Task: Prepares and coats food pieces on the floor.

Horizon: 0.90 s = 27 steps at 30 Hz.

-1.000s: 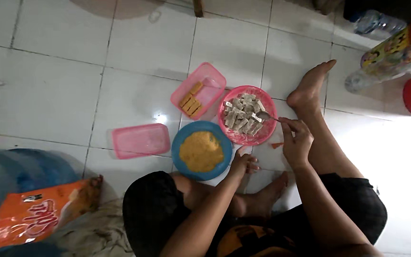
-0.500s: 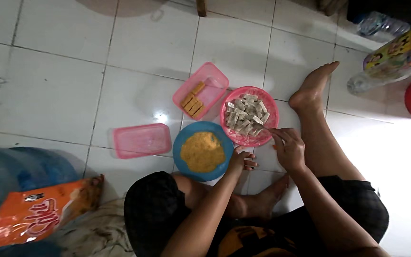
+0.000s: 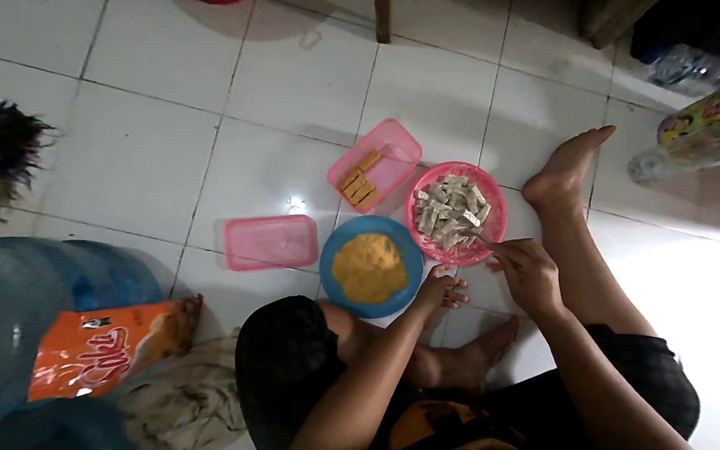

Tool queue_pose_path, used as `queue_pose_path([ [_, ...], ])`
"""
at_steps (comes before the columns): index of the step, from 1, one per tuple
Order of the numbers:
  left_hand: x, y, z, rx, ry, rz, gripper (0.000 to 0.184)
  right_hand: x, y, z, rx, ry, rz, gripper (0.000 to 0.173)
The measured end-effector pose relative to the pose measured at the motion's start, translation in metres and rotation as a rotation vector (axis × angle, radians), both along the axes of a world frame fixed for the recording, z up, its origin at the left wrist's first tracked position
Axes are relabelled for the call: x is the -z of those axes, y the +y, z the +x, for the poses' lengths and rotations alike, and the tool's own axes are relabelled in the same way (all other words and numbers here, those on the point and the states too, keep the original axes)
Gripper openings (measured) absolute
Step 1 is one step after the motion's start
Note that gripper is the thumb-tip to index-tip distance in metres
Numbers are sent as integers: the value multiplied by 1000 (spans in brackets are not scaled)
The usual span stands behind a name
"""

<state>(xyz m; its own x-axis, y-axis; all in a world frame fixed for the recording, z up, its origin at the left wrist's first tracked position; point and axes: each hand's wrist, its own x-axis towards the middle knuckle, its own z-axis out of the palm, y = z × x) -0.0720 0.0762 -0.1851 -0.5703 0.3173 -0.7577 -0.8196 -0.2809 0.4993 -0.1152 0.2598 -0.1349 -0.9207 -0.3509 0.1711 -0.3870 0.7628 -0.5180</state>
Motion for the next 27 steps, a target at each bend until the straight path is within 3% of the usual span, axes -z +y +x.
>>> queue_pose_path([
  [4, 6, 0, -1, -66, -9, -31, 51, 6, 1, 7, -17, -116, -19, 21],
  [11, 6, -1, 0, -86, -2, -32, 42, 17, -5, 1, 78, -27, -80, 24],
  [16, 7, -1, -1, -96, 12, -17, 43, 14, -2, -5, 83, -118, -67, 21],
  [23, 5, -1, -1, -87, 10, -30, 44, -11, 11, -39, 429, -170, 175, 30],
  [27, 6, -1, 1, -102, 23, -12, 41, 3, 12, -42, 602, -345, -26, 26],
])
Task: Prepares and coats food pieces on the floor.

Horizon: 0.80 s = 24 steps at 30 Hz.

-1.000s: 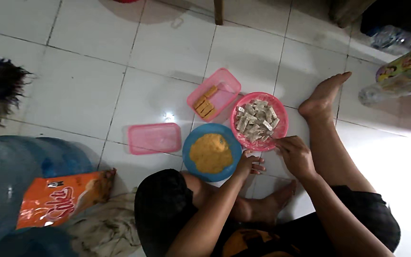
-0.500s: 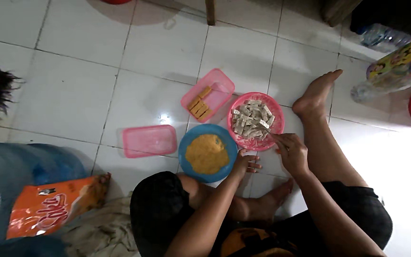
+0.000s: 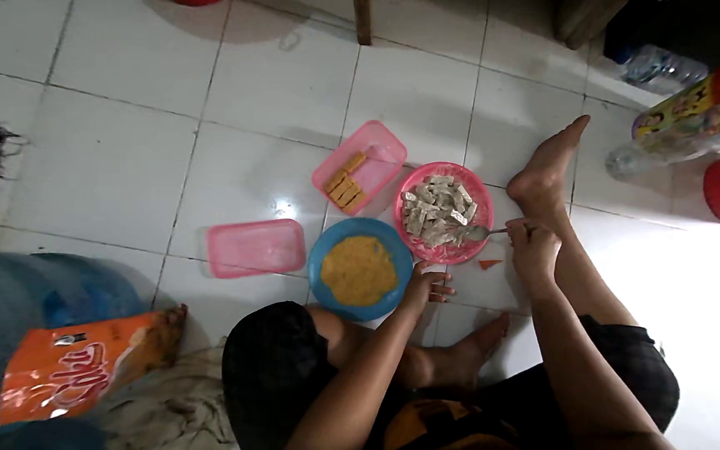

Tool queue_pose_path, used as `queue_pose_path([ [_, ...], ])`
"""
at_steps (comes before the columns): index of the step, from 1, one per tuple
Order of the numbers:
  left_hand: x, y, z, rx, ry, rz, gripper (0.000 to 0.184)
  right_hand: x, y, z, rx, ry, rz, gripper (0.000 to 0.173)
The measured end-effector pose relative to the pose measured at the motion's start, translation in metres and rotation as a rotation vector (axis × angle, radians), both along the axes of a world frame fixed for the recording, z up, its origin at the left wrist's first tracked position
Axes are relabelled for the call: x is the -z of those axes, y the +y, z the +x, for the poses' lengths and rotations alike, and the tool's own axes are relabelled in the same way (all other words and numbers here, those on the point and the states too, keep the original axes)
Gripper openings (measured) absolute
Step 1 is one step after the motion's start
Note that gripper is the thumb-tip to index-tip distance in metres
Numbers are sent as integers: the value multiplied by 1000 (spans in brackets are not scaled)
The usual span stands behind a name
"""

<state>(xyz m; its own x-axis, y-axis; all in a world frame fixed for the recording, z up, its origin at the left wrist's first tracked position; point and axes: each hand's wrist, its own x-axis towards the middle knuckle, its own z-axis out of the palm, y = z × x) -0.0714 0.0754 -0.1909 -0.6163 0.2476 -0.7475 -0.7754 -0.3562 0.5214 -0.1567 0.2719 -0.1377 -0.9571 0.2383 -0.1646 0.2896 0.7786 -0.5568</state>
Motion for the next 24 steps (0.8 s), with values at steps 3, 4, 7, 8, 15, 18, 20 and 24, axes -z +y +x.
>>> queue_pose_path([
  [3, -1, 0, 1, -9, -4, -2, 43, 17, 4, 1, 190, -81, -297, 27],
  [4, -1, -1, 1, -17, -3, 3, 43, 22, 5, 2, 256, -101, -410, 28],
  [7, -1, 0, 1, -37, 0, 23, 42, 28, 9, 6, 384, -94, -606, 26],
  [8, -1, -1, 1, -37, 7, 22, 43, 26, 9, 8, 361, -53, -603, 26],
  [15, 0, 0, 1, -35, -6, 10, 45, 11, -13, 20, -212, 190, -200, 24],
  [18, 0, -1, 1, -24, 11, 4, 43, 12, -14, 23, -346, 288, -61, 23],
  [20, 1, -1, 1, -24, 5, 4, 44, 13, -12, 26, -375, 267, -37, 23],
  [24, -1, 0, 1, -35, 0, 3, 43, 11, -1, 25, -324, 268, -10, 23],
])
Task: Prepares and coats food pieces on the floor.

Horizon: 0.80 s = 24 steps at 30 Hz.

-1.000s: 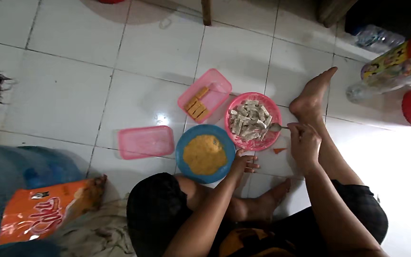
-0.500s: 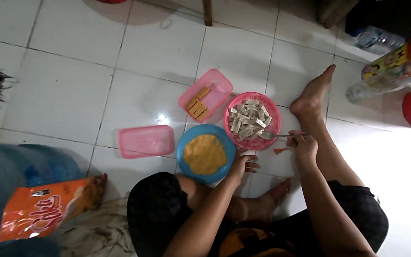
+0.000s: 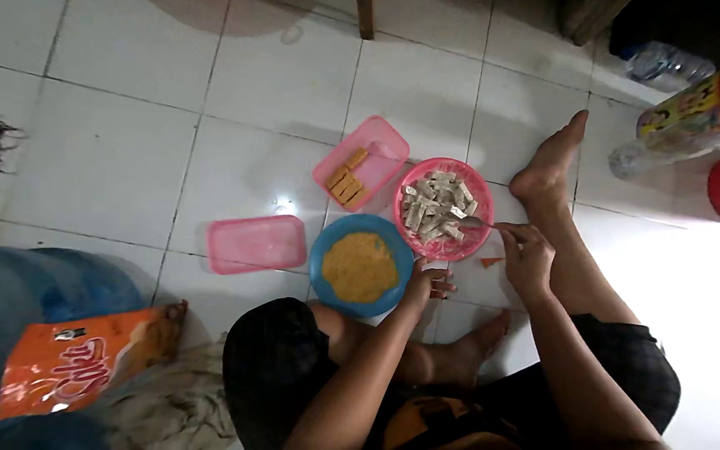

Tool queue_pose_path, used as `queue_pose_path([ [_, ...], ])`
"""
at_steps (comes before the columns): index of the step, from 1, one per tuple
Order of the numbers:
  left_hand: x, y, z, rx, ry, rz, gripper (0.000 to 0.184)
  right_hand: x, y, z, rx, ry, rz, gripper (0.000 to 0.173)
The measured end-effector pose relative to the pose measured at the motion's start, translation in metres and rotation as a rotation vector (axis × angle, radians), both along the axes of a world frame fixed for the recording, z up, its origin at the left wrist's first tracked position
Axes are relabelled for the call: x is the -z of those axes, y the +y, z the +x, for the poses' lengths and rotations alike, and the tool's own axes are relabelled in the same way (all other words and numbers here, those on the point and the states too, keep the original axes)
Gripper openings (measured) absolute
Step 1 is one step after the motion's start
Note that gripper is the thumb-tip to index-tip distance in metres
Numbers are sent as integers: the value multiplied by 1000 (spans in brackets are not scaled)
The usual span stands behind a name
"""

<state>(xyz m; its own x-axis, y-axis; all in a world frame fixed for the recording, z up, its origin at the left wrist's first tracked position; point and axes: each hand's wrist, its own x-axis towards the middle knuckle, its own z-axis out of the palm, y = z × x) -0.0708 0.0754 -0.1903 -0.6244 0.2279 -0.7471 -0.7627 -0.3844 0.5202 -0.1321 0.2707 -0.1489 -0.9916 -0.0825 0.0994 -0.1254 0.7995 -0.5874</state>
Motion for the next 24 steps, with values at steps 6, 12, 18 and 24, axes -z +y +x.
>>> queue_pose_path([
  [6, 1, -1, 2, 5, 13, 9, 44, 12, 4, -4, 190, -212, -200, 22],
  [12, 1, -1, 3, -7, 6, 15, 45, 22, 13, -8, 480, -420, -646, 25],
  [18, 2, 0, 3, -6, 6, 19, 44, 26, 8, -5, 425, -450, -677, 24],
  [24, -2, 1, 2, -5, -13, 3, 47, 32, 12, -4, 495, -574, -818, 25],
])
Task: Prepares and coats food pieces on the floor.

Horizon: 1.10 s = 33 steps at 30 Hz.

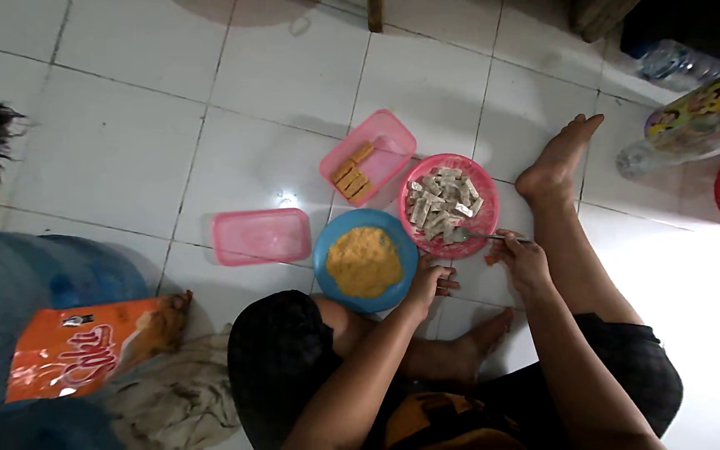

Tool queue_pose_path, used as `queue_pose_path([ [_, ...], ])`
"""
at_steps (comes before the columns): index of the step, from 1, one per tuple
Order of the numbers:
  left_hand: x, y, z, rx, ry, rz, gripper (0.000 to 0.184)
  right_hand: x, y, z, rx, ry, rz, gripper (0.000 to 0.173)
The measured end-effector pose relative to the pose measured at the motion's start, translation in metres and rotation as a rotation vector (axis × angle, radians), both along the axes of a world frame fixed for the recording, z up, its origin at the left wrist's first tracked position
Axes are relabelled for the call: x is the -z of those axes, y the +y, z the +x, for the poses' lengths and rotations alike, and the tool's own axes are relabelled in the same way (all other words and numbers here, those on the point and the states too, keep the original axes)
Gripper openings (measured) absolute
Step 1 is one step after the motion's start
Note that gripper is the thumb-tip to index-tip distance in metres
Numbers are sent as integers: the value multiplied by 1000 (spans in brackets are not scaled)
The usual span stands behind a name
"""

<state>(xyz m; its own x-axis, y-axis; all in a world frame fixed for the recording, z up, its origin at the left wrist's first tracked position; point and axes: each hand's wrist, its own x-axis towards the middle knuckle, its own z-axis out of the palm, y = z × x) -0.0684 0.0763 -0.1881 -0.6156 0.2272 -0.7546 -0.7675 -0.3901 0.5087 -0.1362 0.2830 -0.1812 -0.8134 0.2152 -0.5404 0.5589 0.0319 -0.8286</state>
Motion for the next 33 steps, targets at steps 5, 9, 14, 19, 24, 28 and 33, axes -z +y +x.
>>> queue_pose_path([
  [5, -3, 5, 6, 39, 15, 19, 49, -11, -6, 2, -16, 6, -96, 25],
  [9, -23, 12, 22, 281, 62, -91, 40, -27, -39, 6, -117, 30, -80, 23],
  [14, -83, -11, 43, 1149, 550, -247, 38, -33, -89, 27, -503, 245, 126, 19],
  [19, -127, -85, 57, 1089, 807, -137, 33, -31, -115, 56, -846, 705, 448, 21],
  [24, -126, -173, 61, 589, 588, -554, 33, -31, -122, 71, -890, 787, 503, 22],
  [28, -83, -194, 48, -152, 407, -774, 29, -24, -128, 75, -838, 782, 494, 21],
  [33, -62, -206, 35, -192, 405, -933, 26, -19, -135, 77, -849, 804, 509, 20],
])
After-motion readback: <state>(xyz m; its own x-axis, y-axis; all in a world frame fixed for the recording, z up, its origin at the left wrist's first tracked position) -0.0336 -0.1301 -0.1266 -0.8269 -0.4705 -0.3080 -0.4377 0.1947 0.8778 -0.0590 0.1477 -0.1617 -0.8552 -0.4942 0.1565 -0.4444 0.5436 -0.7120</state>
